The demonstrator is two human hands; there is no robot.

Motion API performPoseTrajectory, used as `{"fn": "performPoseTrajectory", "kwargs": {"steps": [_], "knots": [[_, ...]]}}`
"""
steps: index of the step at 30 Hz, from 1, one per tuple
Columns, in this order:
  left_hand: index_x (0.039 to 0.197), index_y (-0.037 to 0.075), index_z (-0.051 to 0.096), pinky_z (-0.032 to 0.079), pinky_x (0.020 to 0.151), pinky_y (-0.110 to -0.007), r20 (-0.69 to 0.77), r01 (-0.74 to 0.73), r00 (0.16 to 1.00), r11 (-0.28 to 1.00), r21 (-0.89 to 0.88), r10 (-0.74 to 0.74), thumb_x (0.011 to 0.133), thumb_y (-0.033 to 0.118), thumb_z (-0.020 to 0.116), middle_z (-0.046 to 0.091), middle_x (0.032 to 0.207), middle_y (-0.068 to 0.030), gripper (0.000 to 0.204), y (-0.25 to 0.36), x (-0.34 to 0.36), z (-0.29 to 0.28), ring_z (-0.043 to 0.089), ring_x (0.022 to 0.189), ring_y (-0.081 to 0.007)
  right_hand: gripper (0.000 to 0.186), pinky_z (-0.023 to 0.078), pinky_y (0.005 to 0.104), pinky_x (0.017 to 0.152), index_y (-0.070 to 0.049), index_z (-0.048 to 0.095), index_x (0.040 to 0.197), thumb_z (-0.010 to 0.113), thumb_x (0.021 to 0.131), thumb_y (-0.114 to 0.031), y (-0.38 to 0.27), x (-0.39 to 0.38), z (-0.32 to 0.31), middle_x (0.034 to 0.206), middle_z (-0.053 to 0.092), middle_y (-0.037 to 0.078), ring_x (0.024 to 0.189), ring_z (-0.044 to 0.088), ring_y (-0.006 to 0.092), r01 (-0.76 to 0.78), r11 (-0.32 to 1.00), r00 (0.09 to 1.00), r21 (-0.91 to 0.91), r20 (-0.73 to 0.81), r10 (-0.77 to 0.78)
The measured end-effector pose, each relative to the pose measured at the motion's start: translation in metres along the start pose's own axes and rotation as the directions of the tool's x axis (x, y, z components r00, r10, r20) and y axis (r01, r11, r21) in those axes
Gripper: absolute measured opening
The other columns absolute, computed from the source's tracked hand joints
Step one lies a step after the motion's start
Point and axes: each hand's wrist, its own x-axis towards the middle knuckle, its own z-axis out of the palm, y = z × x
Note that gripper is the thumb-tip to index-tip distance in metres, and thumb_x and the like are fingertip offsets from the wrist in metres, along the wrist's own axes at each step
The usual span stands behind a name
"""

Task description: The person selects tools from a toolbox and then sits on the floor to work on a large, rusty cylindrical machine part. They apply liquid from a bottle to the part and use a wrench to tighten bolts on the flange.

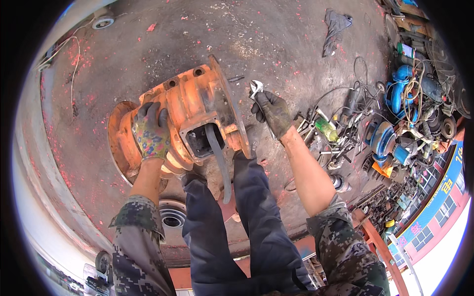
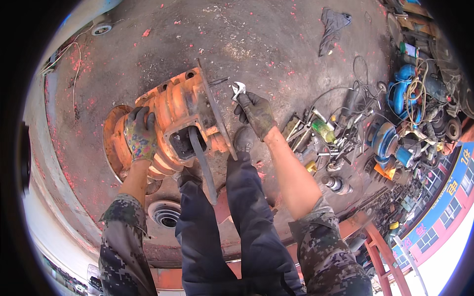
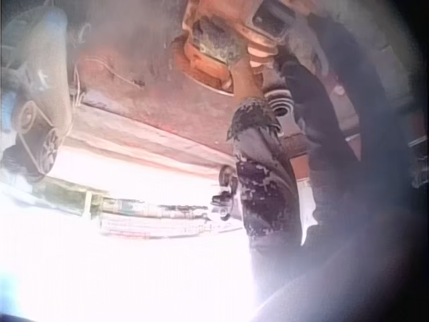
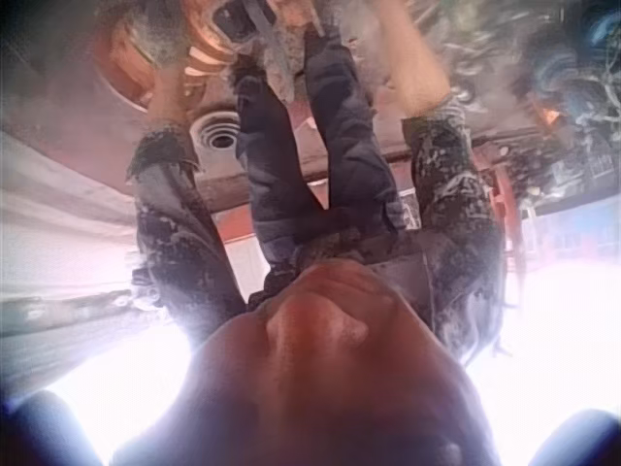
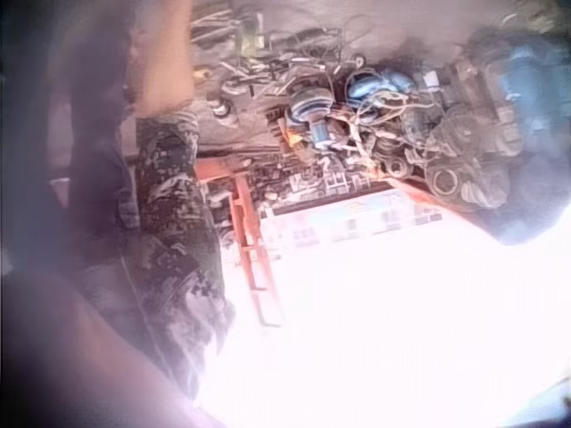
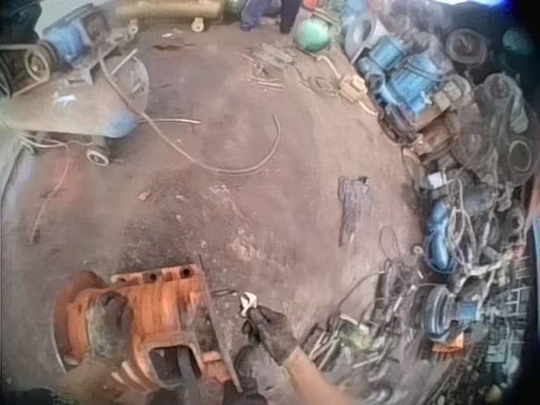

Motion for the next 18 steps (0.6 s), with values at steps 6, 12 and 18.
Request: {"fn": "performPoseTrajectory", "kwargs": {"steps": [6, 12, 18], "knots": [[0.116, 0.001, 0.069, 0.051, 0.094, -0.046, 0.007, -0.046, 0.999, 0.999, 0.002, 0.046, 0.100, 0.013, 0.061, 0.065, 0.121, -0.0184, 0.022, -0.003, 0.002, 0.000, 0.062, 0.112, -0.0381, 0.050, 0.037, 0.0223, 0.054, -0.003, 0.065, 0.135, 0.056, 0.107, -0.043, 0.023, 0.056, -0.006, 0.074, 0.060, -0.003, 0.057, 0.045, 0.0058, -0.025, 0.988, 0.953, 0.152, 0.302, -0.022], [0.117, 0.000, 0.069, 0.050, 0.096, -0.046, 0.032, -0.041, 0.999, 0.999, 0.010, 0.041, 0.099, 0.010, 0.060, 0.064, 0.121, -0.0199, 0.022, -0.003, 0.002, 0.003, 0.061, 0.113, -0.0383, 0.058, 0.032, 0.0235, 0.049, 0.006, 0.062, 0.133, 0.065, 0.100, -0.042, 0.040, 0.082, -0.014, 0.068, 0.056, -0.001, 0.054, 0.044, 0.0066, -0.104, 0.946, 0.864, 0.306, 0.499, -0.066], [0.117, -0.001, 0.068, 0.050, 0.097, -0.047, 0.035, -0.035, 0.999, 0.999, -0.028, 0.036, 0.099, 0.008, 0.059, 0.063, 0.122, -0.0200, 0.023, -0.002, 0.003, 0.004, 0.060, 0.115, -0.0377, 0.055, 0.031, 0.0260, 0.045, 0.004, 0.069, 0.114, 0.061, 0.101, -0.049, 0.056, 0.100, -0.013, 0.056, 0.050, 0.000, 0.045, 0.039, 0.0086, -0.288, 0.875, 0.782, 0.389, 0.623, -0.019]]}}
